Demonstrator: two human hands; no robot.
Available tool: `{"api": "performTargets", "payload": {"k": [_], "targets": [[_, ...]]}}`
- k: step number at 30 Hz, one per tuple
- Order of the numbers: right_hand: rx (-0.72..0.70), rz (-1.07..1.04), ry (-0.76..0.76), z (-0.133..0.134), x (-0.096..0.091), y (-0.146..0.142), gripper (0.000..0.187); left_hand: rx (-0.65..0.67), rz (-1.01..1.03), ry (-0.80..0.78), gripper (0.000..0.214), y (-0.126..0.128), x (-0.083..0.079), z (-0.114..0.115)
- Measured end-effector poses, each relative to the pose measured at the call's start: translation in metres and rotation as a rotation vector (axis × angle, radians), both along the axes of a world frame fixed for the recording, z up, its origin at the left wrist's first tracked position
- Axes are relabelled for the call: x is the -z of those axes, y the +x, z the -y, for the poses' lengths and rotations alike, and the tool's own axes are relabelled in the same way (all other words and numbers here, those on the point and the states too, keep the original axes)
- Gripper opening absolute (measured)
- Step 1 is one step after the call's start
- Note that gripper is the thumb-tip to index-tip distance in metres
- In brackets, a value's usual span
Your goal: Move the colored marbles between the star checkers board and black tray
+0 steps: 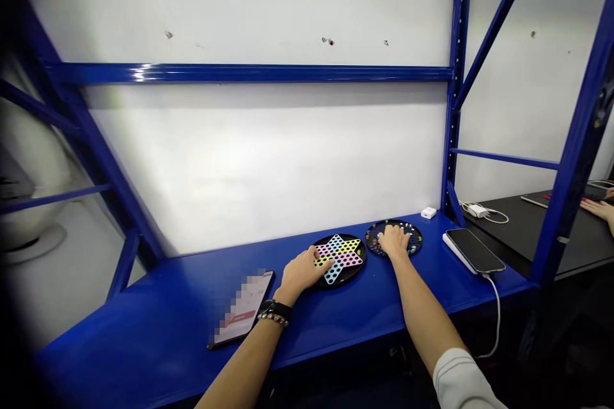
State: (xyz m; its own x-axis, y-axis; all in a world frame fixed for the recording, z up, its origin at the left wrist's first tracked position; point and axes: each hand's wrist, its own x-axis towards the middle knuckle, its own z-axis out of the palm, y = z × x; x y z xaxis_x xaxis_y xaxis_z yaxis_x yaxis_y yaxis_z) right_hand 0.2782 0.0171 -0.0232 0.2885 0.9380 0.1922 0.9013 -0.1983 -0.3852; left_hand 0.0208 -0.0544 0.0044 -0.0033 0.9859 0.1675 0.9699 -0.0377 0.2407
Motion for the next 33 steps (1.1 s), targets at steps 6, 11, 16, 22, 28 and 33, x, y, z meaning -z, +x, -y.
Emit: {"api": "performTargets", "payload": {"k": [6,11,16,22,28,33], "targets": [[-0.308,0.046,0.111,0.016,-0.008,-0.035,0.031,0.008,-0.013,0.024,0.037,0.0,0.003,-0.002],[-0.448,0.099,-0.036,0.027,-0.009,-0.06,0.032,-0.008,-0.04,0.015,0.036,0.0,0.004,-0.003],[-0.486,0.162,-0.037,0.029,-0.005,-0.062,0.038,0.007,-0.033,0.026,0.034,-0.001,0.005,-0.003],[-0.502,0.204,-0.049,0.03,-0.008,-0.063,0.042,-0.005,-0.048,0.022,0.033,-0.001,0.005,-0.004],[-0.524,0.169,-0.049,0.03,-0.009,-0.062,0.046,0.0,-0.056,0.022,0.032,-0.001,0.004,-0.003],[-0.496,0.082,-0.04,0.027,-0.01,-0.058,0.05,0.002,-0.043,0.01,0.03,0.0,0.003,-0.002]]}}
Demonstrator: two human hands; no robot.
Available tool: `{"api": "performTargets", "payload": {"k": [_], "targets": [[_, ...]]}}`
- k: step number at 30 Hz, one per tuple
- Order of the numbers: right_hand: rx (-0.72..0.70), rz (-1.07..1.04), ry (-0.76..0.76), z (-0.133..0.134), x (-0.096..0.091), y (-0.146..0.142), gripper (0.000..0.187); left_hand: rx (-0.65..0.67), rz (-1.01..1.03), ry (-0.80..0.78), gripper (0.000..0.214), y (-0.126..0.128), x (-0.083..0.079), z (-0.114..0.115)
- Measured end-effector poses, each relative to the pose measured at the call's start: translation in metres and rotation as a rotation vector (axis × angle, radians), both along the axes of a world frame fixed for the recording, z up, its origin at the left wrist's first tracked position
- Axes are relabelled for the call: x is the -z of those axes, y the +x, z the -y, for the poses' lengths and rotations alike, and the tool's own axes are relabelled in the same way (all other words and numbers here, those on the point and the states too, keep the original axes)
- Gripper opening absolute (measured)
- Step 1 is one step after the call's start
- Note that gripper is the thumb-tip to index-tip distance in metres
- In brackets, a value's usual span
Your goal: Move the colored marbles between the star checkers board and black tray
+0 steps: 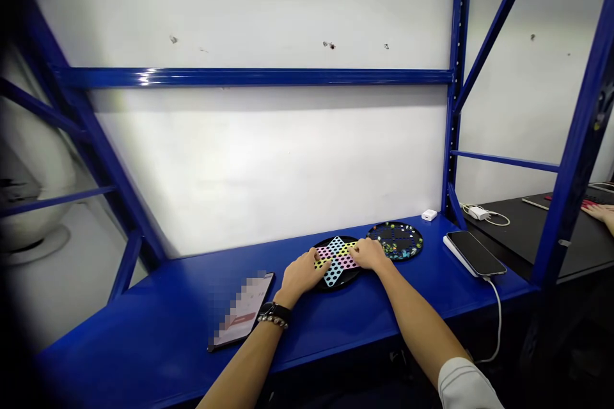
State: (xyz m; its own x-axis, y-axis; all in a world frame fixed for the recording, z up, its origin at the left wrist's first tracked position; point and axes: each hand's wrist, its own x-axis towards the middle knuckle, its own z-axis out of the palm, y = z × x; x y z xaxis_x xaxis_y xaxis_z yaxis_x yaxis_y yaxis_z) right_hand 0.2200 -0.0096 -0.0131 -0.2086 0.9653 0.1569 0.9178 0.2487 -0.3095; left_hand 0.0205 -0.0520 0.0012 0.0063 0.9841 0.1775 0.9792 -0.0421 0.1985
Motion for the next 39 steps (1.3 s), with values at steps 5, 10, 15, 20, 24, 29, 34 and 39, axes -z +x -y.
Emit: {"api": "performTargets", "payload": {"k": [5,10,15,20,24,29,34,39], "targets": [[0.242,-0.124,0.134,-0.011,-0.002,0.018,0.058,0.024,0.013,0.003,0.028,0.0,0.001,-0.001],[0.39,-0.073,0.079,-0.022,0.008,0.043,0.036,0.027,0.015,0.003,0.027,-0.001,0.002,-0.001],[0.361,-0.01,0.036,-0.021,0.011,0.041,0.031,0.026,0.012,0.003,0.027,-0.001,0.002,-0.001],[0.086,-0.145,0.132,-0.005,0.003,0.012,0.047,0.028,0.002,0.012,0.027,0.0,0.003,-0.002],[-0.273,-0.099,-0.069,0.008,0.006,-0.009,0.058,0.042,-0.001,0.02,0.026,0.0,0.004,-0.002],[-0.303,-0.038,-0.184,0.012,0.01,-0.013,0.072,0.059,-0.007,0.054,0.027,0.0,0.007,-0.002],[-0.3,-0.04,-0.185,0.011,0.008,-0.011,0.07,0.148,-0.051,0.113,0.027,0.002,0.008,0.0],[-0.305,-0.05,-0.16,0.009,0.012,-0.011,0.067,0.183,-0.053,0.068,0.025,0.003,0.006,0.002]]}}
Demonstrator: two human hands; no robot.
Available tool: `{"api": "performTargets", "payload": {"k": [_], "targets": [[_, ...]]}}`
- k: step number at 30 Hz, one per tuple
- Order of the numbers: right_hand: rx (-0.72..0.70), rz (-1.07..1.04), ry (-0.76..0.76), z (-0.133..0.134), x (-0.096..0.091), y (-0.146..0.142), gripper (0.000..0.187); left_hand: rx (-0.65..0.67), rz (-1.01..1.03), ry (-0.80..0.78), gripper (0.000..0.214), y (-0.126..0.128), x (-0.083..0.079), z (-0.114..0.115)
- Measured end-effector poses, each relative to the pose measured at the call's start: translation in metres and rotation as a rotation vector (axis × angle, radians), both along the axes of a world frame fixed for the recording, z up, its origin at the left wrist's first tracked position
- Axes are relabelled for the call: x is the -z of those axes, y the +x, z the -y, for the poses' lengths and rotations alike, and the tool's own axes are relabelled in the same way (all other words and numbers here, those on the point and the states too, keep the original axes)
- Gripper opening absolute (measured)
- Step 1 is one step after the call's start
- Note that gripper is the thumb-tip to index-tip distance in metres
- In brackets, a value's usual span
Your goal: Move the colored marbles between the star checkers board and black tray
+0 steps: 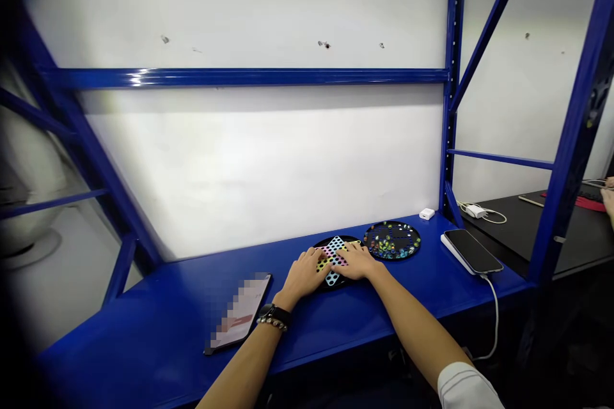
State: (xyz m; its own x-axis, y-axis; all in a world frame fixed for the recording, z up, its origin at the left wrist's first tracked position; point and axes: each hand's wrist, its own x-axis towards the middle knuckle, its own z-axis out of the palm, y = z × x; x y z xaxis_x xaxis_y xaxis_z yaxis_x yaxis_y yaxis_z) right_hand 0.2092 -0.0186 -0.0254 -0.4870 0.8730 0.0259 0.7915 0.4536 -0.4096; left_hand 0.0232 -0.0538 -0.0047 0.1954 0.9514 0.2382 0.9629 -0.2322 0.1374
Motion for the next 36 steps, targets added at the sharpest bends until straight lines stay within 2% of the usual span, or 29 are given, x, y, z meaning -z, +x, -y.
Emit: {"api": "performTargets", "payload": {"k": [3,7,9,11,15,19,25,31,36], "targets": [[0.006,-0.014,0.03,-0.001,0.002,-0.001,0.065,0.033,0.005,0.009,0.024,-0.001,0.0,-0.001],[0.057,-0.119,0.152,-0.004,-0.002,-0.001,0.041,0.053,0.012,0.03,0.026,-0.003,0.002,-0.002],[0.159,-0.174,0.242,-0.008,-0.006,0.003,0.033,0.052,0.015,0.029,0.025,-0.003,0.002,-0.002],[0.319,-0.167,0.296,-0.014,-0.009,0.013,0.031,0.05,0.018,0.021,0.025,-0.003,0.001,-0.002],[0.597,-0.057,0.252,-0.025,-0.014,0.051,0.032,0.053,0.031,0.009,0.024,-0.002,-0.001,-0.001],[0.711,-0.099,0.107,-0.031,-0.017,0.089,0.026,0.051,0.043,0.004,0.024,-0.002,-0.002,0.0],[0.652,-0.178,-0.058,-0.043,-0.008,0.108,0.009,0.057,0.054,0.001,0.025,-0.002,-0.002,0.0],[0.588,-0.225,-0.055,-0.059,0.01,0.112,0.022,0.07,0.066,0.022,0.025,-0.002,-0.001,0.001],[0.558,-0.213,-0.074,-0.061,0.013,0.114,0.031,0.064,0.058,0.022,0.025,-0.002,-0.001,0.0]]}}
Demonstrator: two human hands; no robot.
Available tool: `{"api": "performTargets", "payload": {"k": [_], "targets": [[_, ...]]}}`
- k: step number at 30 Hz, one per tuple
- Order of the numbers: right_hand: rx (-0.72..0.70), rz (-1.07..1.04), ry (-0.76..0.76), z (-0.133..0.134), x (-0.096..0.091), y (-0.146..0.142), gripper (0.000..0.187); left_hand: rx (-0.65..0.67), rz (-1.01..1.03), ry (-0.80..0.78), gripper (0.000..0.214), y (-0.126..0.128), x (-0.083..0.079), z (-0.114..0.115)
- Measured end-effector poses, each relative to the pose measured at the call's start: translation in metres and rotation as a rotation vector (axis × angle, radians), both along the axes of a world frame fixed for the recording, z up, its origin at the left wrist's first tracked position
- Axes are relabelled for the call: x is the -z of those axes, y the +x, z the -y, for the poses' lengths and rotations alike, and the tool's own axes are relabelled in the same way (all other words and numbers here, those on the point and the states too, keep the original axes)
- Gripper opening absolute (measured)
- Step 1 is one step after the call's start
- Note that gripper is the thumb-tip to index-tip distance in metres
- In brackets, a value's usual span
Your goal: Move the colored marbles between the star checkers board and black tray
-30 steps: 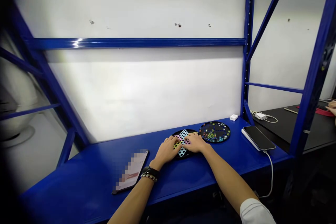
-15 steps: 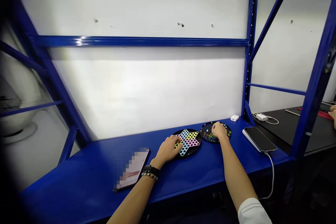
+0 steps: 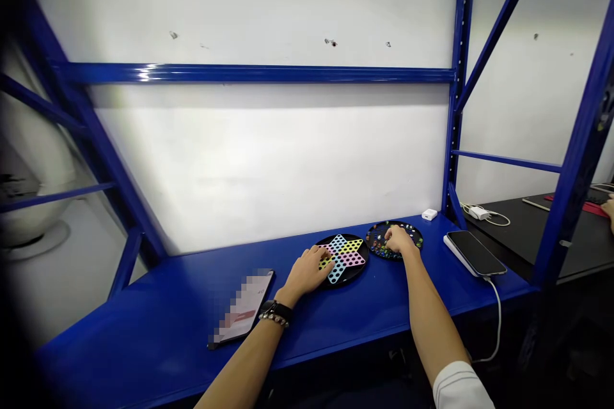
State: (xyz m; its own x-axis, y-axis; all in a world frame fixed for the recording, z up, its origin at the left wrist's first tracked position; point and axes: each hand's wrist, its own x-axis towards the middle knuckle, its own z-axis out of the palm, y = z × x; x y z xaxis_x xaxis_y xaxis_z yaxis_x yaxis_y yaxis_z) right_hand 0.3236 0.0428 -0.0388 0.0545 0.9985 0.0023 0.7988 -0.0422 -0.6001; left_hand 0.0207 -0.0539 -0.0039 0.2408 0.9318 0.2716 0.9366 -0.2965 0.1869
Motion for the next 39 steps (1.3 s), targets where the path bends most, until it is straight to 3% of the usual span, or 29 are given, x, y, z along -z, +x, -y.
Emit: {"api": "performTargets", "payload": {"k": [20,34,39], "targets": [[0.027,0.159,0.04,0.008,-0.009,-0.004,0.043,-0.009,-0.006,-0.002,0.025,0.0,0.001,-0.001],[0.031,0.108,0.108,0.019,-0.018,-0.012,0.034,0.003,0.004,0.001,0.027,-0.001,0.001,-0.001],[-0.018,0.112,0.026,0.017,-0.015,-0.008,0.032,0.003,0.004,0.006,0.026,-0.001,0.002,-0.001]]}}
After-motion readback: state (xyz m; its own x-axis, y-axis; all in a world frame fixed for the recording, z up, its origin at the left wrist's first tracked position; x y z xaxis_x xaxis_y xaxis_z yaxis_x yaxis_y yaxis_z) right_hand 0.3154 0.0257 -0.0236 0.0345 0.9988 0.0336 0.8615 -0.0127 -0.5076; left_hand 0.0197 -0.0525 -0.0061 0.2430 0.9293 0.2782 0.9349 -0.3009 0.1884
